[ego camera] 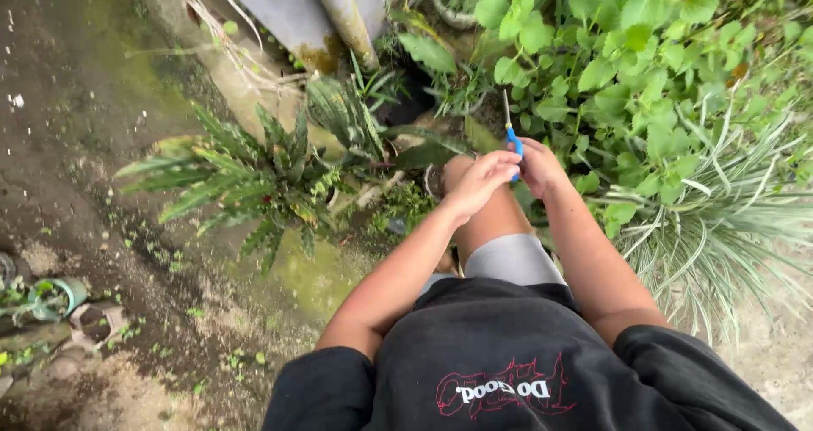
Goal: Pruning yellow leaves and branches from various potted plants in a garden.
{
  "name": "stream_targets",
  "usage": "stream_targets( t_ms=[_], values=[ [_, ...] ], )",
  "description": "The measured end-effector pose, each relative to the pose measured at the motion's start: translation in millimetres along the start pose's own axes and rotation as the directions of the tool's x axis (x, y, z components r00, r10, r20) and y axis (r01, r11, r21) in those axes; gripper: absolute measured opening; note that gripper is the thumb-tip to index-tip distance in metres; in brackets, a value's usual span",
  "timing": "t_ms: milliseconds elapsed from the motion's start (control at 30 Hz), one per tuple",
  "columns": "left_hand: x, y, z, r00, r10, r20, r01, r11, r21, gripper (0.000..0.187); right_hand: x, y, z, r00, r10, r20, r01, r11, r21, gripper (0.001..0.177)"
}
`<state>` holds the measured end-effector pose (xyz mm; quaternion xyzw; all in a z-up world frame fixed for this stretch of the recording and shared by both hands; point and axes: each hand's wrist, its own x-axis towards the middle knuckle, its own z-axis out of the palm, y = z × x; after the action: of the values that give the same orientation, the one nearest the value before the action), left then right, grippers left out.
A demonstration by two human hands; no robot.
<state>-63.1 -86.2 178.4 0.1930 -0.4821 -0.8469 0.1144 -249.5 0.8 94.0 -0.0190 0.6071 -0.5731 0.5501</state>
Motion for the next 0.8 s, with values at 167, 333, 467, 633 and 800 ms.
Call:
stream_targets(
  t_ms=[167, 333, 467, 633, 800],
  values=[
    [-29, 132, 30, 0.989, -0.007, 0.146, 0.013, 0.999, -0.039, 0.037, 7, -59, 39, 0.998, -0.002, 0.069, 0.003, 1.0, -0.02, 0.035],
    [-24, 173, 0, 0.986, 0.141, 0.092, -0.134, 0.988, -0.075, 0.033, 62, -68, 65, 0.973, -0.015, 0.23, 0.059, 0.982, -0.182, 0.035],
    [8, 164, -62, 0.96, 0.207, -0.19, -0.192, 0.977, 0.093, 0.031, 99, -81, 99, 0.98, 0.053, 0.192, -0.006, 0.971, -0.24, 0.032],
    [73, 143, -138, 0.869, 0.206, -0.45, -0.155, 0.977, 0.148, 0.03, 210, -90, 97, 0.96, 0.168, 0.222, -0.049, 0.888, -0.457, 0.024],
    [190, 114, -213, 0.758, 0.201, -0.621, 0.087, 0.912, 0.401, 0.03, 369, -108, 73, 0.924, 0.353, 0.146, -0.176, 0.733, -0.657, 0.017]
  ],
)
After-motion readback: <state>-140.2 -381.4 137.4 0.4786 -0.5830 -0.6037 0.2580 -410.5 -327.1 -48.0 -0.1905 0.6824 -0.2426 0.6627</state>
